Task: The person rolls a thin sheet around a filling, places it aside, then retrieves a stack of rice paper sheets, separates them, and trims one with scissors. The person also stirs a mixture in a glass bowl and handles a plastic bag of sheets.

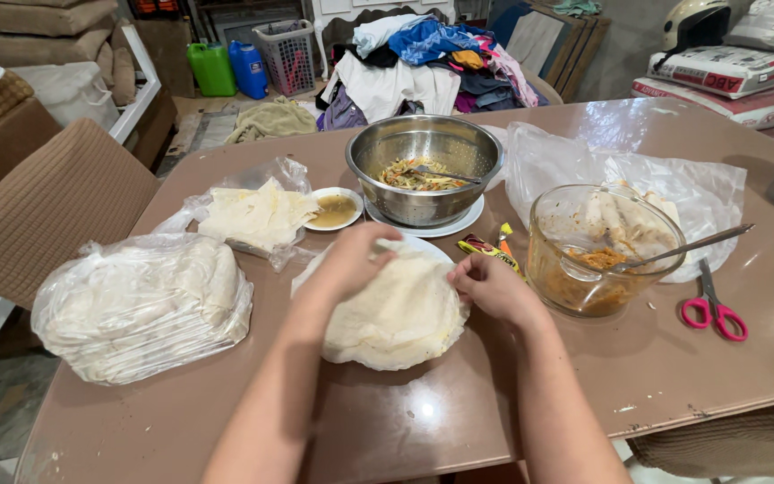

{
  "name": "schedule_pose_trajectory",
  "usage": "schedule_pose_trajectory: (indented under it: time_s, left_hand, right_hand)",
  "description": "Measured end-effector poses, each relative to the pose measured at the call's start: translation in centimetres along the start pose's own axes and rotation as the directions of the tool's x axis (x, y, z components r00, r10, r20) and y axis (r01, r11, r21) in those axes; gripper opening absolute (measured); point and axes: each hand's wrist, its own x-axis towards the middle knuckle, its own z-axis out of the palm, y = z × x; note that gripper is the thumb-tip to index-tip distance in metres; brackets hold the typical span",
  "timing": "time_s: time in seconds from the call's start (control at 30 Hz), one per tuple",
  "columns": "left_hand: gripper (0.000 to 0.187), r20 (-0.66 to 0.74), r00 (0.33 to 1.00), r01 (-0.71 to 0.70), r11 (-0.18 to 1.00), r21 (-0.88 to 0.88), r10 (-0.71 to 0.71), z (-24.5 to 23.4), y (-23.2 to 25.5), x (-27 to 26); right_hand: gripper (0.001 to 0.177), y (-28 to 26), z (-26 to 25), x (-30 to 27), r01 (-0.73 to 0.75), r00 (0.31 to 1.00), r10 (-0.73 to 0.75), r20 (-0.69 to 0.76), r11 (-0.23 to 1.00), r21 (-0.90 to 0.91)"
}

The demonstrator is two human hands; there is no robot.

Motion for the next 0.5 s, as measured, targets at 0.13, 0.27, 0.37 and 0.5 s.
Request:
schedule_pose_trajectory:
  time_s: [0.13,0.27,0.37,0.5]
  left_hand:
    - [0.046,0.263,0.958,-0.089,0.99,-0.105,0.114,2.6,2.0,1.9]
    - [0.052,0.404,0.873,-0.254,0.962,-0.101,0.273,4.5,2.4,3.3]
    - [0.061,0.504,0.834,-0.191,0.975,-0.115,0.223,5.4,2.0,4.4]
    - [0.052,0.473,0.832,-0.209,0.954,-0.217,0.29,7.1,1.4,5.6]
  right_hand:
    - [0.034,-1.2,0.5,-1.2,-0.139,0.99,0.137,0.025,0.985,0.105]
    - [0.054,-2.1,0.5,-2.1,-0.128,0.99,0.125,0.063,0.991,0.046]
    - [0.049,-2.1,-0.2,-2.5,-0.049,0.997,0.043,0.059,0.993,0.106]
    - [0.042,-2.0,-1.5,-2.9,0.005,1.0,-0.005,0.004,1.0,0.02]
